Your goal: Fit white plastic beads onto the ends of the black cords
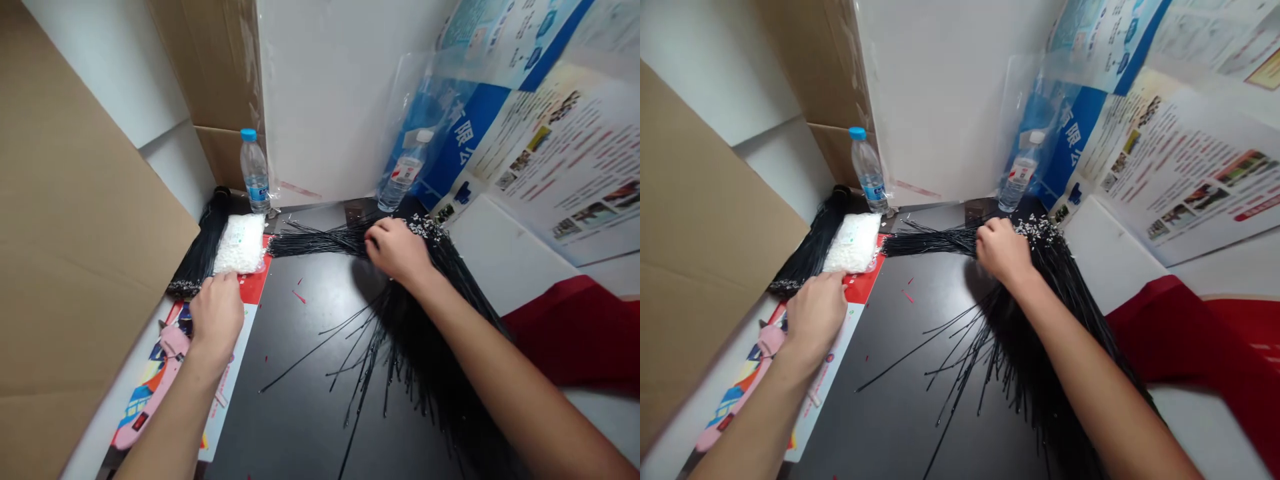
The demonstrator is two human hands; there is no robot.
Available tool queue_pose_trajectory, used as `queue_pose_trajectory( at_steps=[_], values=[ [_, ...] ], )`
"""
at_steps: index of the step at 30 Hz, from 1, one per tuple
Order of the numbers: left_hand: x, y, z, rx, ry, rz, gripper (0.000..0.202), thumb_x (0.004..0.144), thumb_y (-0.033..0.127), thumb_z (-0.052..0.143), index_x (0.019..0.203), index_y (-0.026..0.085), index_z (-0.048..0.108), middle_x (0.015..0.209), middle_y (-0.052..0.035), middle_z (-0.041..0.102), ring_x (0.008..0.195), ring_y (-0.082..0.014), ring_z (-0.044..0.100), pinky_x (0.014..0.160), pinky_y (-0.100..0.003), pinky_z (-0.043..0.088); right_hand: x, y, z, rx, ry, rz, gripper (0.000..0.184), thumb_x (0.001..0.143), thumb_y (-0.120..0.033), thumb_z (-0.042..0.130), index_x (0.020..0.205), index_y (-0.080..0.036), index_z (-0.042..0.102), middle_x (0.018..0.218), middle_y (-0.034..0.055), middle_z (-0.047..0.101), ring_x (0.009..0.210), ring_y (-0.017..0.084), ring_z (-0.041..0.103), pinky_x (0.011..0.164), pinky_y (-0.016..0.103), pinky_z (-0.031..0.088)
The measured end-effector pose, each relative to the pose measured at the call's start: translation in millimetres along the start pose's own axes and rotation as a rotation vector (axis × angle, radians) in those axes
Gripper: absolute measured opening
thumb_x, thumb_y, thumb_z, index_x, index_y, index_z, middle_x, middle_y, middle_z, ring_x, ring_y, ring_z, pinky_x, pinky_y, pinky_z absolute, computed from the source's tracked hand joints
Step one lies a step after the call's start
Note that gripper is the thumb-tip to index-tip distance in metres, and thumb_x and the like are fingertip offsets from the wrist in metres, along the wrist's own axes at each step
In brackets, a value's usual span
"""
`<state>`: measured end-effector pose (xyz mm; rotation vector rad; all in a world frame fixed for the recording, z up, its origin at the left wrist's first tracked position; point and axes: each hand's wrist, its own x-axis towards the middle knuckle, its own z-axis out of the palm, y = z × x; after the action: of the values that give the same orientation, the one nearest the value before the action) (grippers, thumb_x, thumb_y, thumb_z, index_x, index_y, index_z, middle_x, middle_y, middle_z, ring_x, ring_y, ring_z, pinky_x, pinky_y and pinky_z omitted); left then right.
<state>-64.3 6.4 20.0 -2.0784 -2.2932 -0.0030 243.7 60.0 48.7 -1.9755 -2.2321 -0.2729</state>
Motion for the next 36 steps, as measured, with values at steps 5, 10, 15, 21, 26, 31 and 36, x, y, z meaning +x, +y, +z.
queue_pose_trajectory(
  at_steps=[5, 10, 15, 21, 26, 31, 36],
  values=[
    [9.1, -4.7, 1.9, -0.085, 0.014, -0.029, 0.033, 0.096, 0.020, 0.042, 0.104, 0.019, 0.074, 0.108, -0.0155, 0.075, 0.094, -0.0343, 0.070, 0.066, -0.038, 0.049, 20.0, -71.3, 20.4, 0.160, -0.074, -0.323, 0.024, 0.098, -0.025, 0.047, 0.109, -0.019, 0.068, 0.118, 0.0106, 0.066, 0.110, 0.024, 0.053, 0.065, 0.030, 0.042],
    [10.7, -4.2, 0.6, -0.142, 0.018, -0.067, 0.028, 0.093, 0.027, 0.050, 0.101, 0.020, 0.076, 0.103, -0.0153, 0.076, 0.091, -0.0341, 0.070, 0.065, -0.038, 0.047, 43.8, -121.5, 42.1, 0.185, -0.101, -0.384, 0.026, 0.099, -0.026, 0.048, 0.118, -0.018, 0.064, 0.124, 0.0117, 0.063, 0.114, 0.025, 0.052, 0.068, 0.031, 0.047],
    [12.4, -7.1, 4.6, -0.176, 0.040, -0.061, 0.025, 0.094, 0.030, 0.051, 0.092, 0.021, 0.074, 0.100, -0.0123, 0.076, 0.080, -0.0289, 0.070, 0.061, -0.035, 0.043, 49.9, -135.8, 43.7, 0.210, -0.097, -0.353, 0.030, 0.102, -0.020, 0.036, 0.104, -0.019, 0.066, 0.116, 0.0108, 0.066, 0.108, 0.023, 0.054, 0.066, 0.030, 0.045],
    [13.1, -7.8, 11.1, -0.219, 0.055, -0.057, 0.022, 0.094, 0.022, 0.050, 0.099, 0.019, 0.071, 0.093, -0.0131, 0.075, 0.072, -0.0274, 0.068, 0.062, -0.035, 0.044, 47.2, -130.7, 43.7, 0.297, -0.125, -0.302, 0.021, 0.098, -0.022, 0.045, 0.103, -0.022, 0.066, 0.112, 0.0074, 0.068, 0.105, 0.021, 0.056, 0.067, 0.028, 0.043],
    [13.7, -10.2, 14.5, -0.339, 0.170, -0.017, 0.021, 0.093, 0.018, 0.050, 0.103, 0.018, 0.069, 0.095, -0.0131, 0.073, 0.078, -0.0279, 0.069, 0.068, -0.037, 0.048, 47.3, -131.1, 49.5, 0.354, -0.078, -0.305, 0.020, 0.095, -0.020, 0.047, 0.097, -0.023, 0.067, 0.110, 0.0058, 0.068, 0.107, 0.021, 0.056, 0.066, 0.029, 0.041],
    [14.9, -7.1, 13.4, -0.721, 0.477, 0.177, 0.021, 0.095, 0.020, 0.051, 0.104, 0.017, 0.069, 0.103, -0.0101, 0.070, 0.087, -0.0223, 0.068, 0.079, -0.034, 0.052, 47.6, -130.5, 43.4, 0.538, 0.068, -0.283, 0.013, 0.088, -0.020, 0.053, 0.091, -0.022, 0.065, 0.100, 0.0044, 0.069, 0.097, 0.020, 0.058, 0.073, 0.029, 0.043],
    [10.7, 1.2, 8.6, -0.865, 0.510, 0.248, 0.022, 0.097, 0.022, 0.049, 0.101, 0.019, 0.070, 0.101, -0.0077, 0.070, 0.090, -0.0196, 0.067, 0.083, -0.031, 0.052, 53.4, -134.8, 24.0, 1.000, 0.230, -0.174, 0.011, 0.086, -0.025, 0.051, 0.088, -0.020, 0.060, 0.090, 0.0021, 0.069, 0.084, 0.015, 0.059, 0.078, 0.028, 0.046]
  ],
)
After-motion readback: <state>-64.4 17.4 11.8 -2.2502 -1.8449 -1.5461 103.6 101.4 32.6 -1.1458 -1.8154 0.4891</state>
